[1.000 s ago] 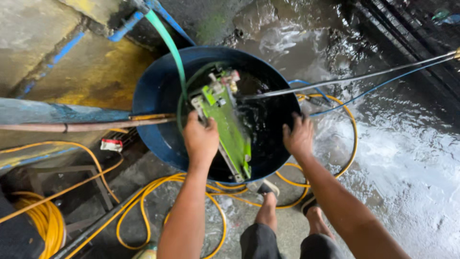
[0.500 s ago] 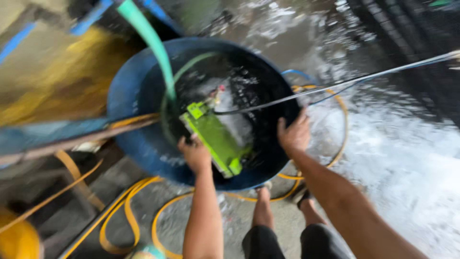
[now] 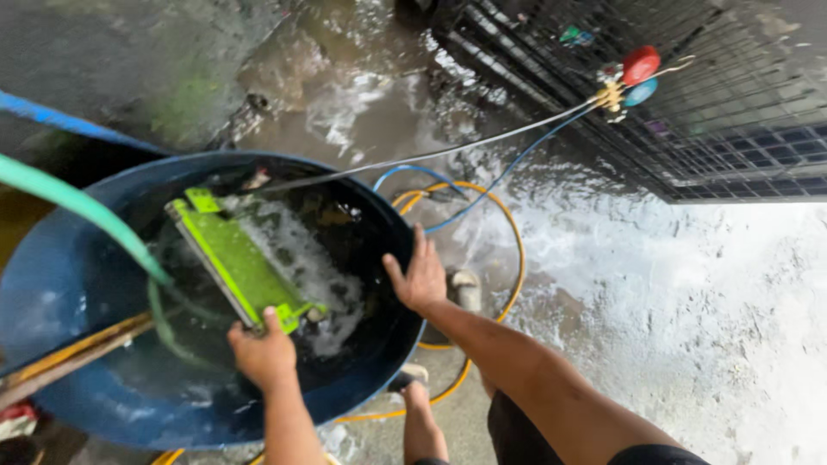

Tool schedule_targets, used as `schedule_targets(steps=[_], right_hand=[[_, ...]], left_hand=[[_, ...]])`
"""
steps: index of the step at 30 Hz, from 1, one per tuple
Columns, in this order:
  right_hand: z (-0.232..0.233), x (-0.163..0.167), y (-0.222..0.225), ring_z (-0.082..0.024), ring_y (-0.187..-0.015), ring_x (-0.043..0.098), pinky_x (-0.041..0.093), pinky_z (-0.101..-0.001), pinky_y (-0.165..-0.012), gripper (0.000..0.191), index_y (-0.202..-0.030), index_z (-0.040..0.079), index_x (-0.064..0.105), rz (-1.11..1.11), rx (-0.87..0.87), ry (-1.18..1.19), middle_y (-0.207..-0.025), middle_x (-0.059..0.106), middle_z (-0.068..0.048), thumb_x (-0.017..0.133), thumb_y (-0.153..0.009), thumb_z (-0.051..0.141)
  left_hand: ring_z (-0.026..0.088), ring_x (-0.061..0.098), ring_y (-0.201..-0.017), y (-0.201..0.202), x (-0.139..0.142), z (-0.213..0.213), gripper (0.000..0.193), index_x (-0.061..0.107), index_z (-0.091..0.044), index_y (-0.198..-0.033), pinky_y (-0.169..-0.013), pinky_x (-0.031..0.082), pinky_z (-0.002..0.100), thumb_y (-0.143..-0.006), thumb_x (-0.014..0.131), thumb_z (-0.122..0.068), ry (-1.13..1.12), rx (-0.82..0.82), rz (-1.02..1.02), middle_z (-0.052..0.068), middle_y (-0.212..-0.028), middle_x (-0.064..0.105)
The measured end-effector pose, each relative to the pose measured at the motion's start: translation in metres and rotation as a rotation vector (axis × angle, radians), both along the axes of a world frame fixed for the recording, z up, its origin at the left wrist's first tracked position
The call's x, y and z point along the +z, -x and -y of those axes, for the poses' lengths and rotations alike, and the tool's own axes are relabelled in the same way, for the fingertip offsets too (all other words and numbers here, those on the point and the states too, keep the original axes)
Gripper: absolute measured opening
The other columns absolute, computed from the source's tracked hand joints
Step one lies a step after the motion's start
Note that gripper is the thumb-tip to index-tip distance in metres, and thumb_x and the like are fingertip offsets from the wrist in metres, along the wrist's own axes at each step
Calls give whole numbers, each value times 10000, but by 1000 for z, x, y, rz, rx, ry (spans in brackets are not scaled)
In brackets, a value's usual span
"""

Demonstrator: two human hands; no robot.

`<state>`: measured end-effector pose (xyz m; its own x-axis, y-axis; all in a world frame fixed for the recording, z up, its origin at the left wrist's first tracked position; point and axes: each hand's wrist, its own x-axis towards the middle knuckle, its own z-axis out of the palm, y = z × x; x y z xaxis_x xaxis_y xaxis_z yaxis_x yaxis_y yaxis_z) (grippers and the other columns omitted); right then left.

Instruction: The person uses a pressure washer to clean a green radiator, spraying both sides and flipping it over. After rinsing, the person places the radiator into a blue barrel filled with water.

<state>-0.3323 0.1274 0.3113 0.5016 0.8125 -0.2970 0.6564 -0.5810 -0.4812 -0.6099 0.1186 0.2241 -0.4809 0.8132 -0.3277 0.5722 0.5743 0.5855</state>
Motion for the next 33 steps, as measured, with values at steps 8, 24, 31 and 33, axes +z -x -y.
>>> schedule_targets(steps=[8, 24, 31, 33], right_hand=[[-42, -15, -227, -258, -734, 460, 403, -470, -659, 702, -844, 23, 618, -135, -455, -305, -751, 518, -116, 436, -1012, 680], [-105, -47, -423, -130, -638, 567, 501, -322, -564, 324, -1193, 141, 687, -1050, -1014, -833, -856, 589, 22, 781, -994, 379], [-100, -34, -436, -181, -539, 516, 494, -337, -501, 319, -1056, 120, 590, -1086, -1268, -915, -737, 510, -23, 652, -996, 427], [-105, -24, -447, -183, -561, 533, 525, -340, -531, 273, -1062, 124, 573, -1114, -1341, -920, -752, 521, -24, 606, -1025, 393]], left_hand=[[289, 703, -905, 45, -10, -1, 539, 659, 76, -1176, -844, 545, 416, -926, 842, -364, 83, -80, 5, 190, -1015, 742], [292, 675, -1006, 44, -3, 4, 656, 446, 73, -1452, -748, 593, 425, -988, 787, -241, -134, 154, 429, 213, -1269, 651], [306, 655, -869, 2, 15, 0, 503, 563, 171, -1236, -748, 539, 445, -1054, 806, -231, -50, 228, 135, 227, -1046, 685], [304, 671, -906, -7, 19, -3, 504, 573, 170, -1242, -779, 542, 434, -1051, 807, -233, -23, 182, 8, 236, -1073, 697]])
